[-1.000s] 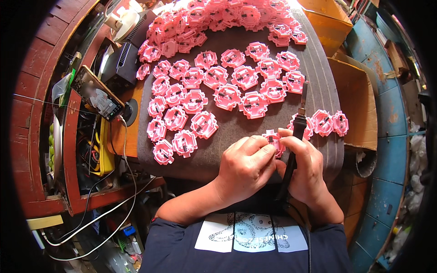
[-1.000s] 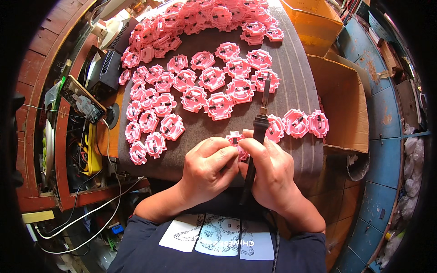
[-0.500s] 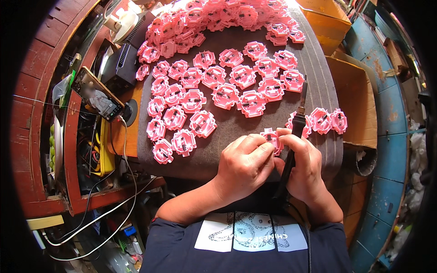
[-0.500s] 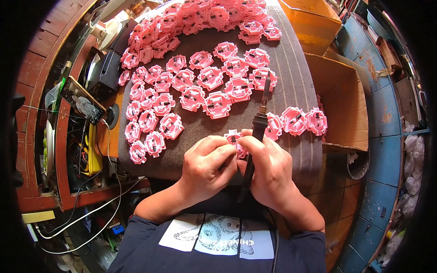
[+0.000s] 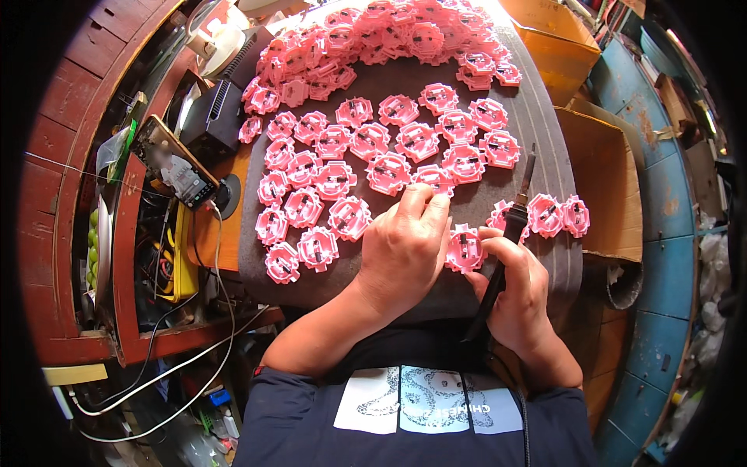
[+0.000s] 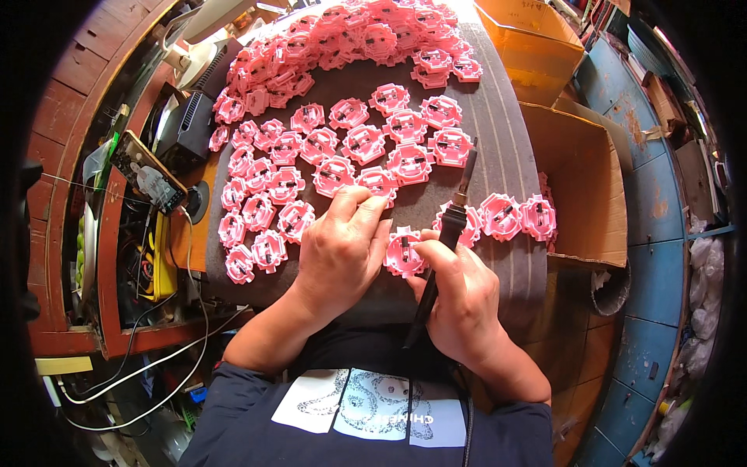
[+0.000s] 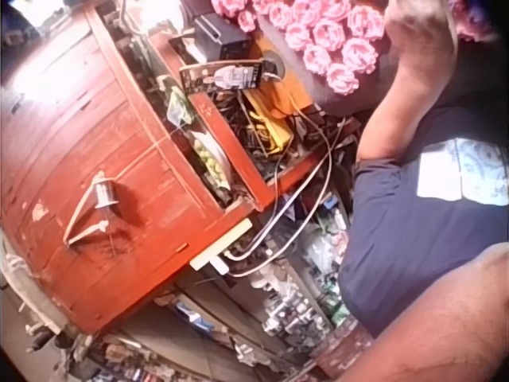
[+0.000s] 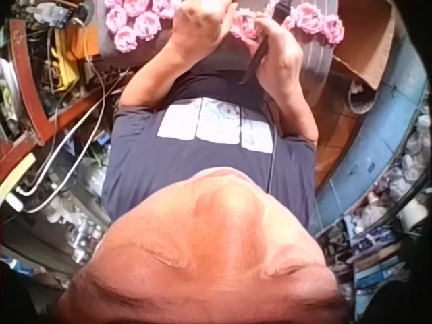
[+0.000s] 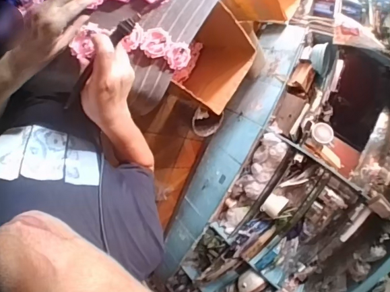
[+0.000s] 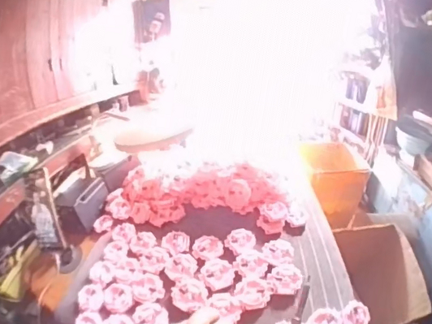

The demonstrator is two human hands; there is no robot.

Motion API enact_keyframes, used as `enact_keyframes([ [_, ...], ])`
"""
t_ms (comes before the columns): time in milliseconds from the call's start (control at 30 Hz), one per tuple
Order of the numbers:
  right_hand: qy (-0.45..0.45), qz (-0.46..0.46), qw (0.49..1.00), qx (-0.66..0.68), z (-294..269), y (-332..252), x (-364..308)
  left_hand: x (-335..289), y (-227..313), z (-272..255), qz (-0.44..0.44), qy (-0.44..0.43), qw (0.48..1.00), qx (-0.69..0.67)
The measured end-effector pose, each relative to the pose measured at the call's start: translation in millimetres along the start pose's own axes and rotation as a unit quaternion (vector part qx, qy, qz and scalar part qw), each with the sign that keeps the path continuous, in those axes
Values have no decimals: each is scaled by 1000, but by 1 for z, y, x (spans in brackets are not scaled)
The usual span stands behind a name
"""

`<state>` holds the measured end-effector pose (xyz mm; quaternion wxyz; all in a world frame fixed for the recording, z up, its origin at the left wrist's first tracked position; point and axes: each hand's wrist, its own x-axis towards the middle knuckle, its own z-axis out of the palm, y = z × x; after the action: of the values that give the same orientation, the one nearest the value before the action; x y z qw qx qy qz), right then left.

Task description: The person uses a soldering iron to attach small components to pink plastic housings on a workbench. They pick up each housing, apply solder to the contacts, and place the finished units back on the table. A second person is visible in the background handling similar items.

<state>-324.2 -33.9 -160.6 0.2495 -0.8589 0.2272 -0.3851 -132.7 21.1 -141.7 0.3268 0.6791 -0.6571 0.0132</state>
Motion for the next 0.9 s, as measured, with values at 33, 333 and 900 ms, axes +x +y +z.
enact_keyframes([
  [33,10,-6,1000,-3,1,0,1,-1,-2,2,8,0,1000,4],
  [333,39,17,999,-34,-6,7,5,1,-6,7,9,20,999,26],
  [900,109,22,994,14,-25,27,-6,-18,-7,2,31,19,998,-45],
])
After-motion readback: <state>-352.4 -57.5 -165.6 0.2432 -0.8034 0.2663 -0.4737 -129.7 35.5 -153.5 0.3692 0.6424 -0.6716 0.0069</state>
